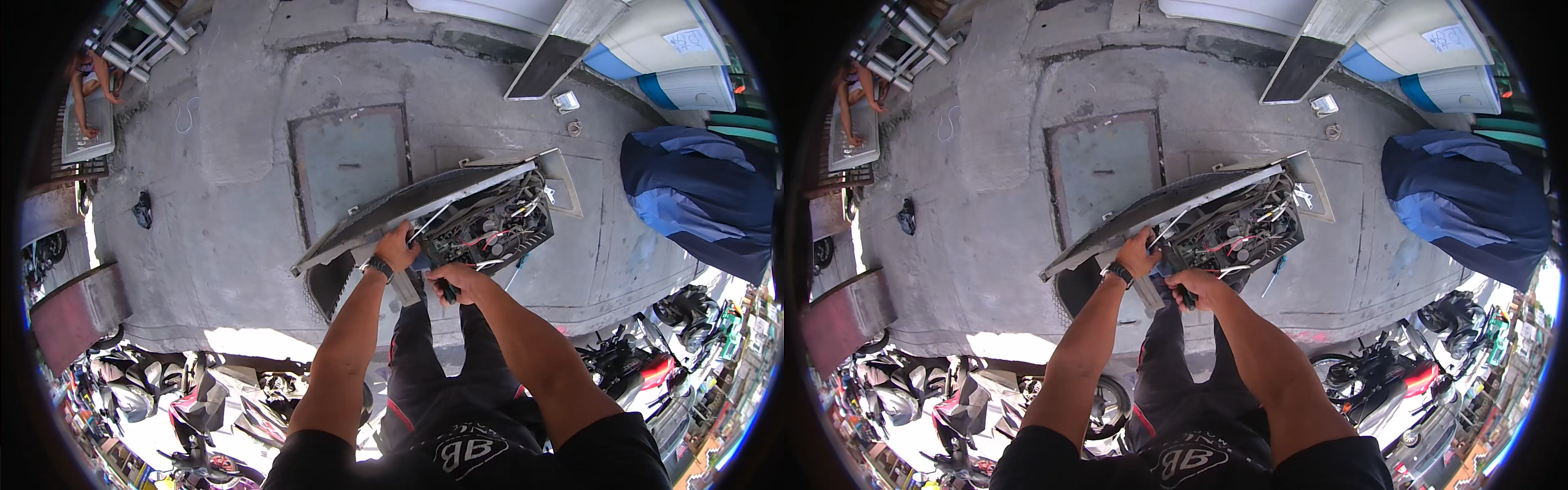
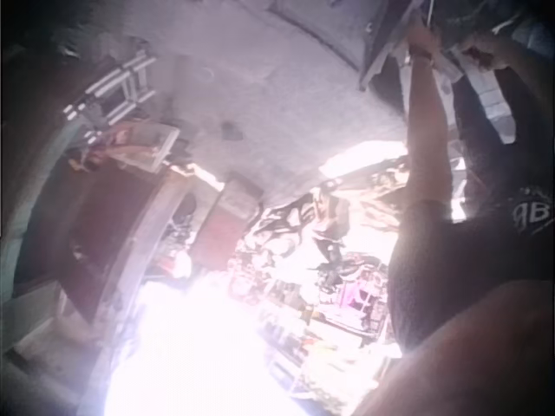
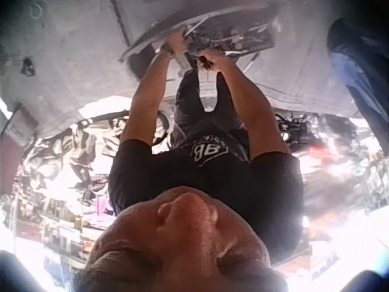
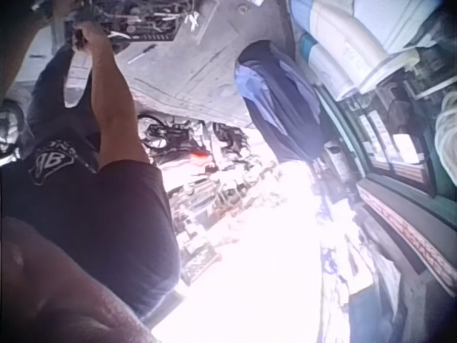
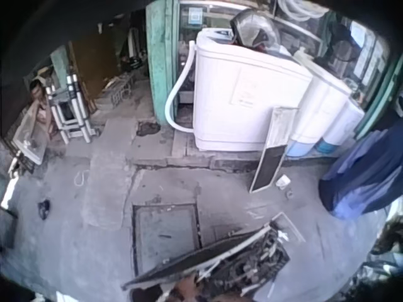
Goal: The person disassembles an air conditioner unit by removing the outer casing, disconnecting internal wiring, and unscrewing the fan motor and other components using a screwdriver and pliers.
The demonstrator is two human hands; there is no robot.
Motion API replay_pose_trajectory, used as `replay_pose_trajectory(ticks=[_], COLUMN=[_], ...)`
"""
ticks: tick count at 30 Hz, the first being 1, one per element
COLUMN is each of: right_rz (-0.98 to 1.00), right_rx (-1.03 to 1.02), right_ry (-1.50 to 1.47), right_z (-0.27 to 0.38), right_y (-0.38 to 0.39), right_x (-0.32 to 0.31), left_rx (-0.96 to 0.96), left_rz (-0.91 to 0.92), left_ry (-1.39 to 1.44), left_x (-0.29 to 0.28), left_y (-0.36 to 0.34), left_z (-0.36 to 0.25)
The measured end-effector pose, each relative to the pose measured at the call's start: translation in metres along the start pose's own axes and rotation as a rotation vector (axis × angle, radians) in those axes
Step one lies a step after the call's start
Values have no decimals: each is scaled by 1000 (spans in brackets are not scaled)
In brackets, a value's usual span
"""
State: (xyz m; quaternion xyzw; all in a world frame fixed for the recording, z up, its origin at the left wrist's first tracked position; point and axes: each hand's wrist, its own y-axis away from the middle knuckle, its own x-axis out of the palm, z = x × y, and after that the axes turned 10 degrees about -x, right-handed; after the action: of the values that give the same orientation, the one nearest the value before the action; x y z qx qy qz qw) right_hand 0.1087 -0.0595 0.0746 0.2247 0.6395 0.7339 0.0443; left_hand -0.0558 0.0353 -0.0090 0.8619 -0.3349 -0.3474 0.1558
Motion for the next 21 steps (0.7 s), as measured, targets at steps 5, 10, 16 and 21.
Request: replay_pose_trajectory(ticks=[5, 10, 16, 21], right_rz=[-184, -253, -269, -170], right_rx=[-17, -35, -223, -157], right_ry=[183, 385, 556, 677], right_z=[8, 34, -5, 4], right_y=[0, -10, -34, -14], right_x=[17, 30, 21, 4], left_rx=[2, -24, -20, -7], left_rz=[5, 50, 52, 56], left_ry=[-9, -12, -9, -29], left_x=[2, 1, 8, 10], left_y=[6, 6, 7, 7], left_z=[3, 6, 12, 16])
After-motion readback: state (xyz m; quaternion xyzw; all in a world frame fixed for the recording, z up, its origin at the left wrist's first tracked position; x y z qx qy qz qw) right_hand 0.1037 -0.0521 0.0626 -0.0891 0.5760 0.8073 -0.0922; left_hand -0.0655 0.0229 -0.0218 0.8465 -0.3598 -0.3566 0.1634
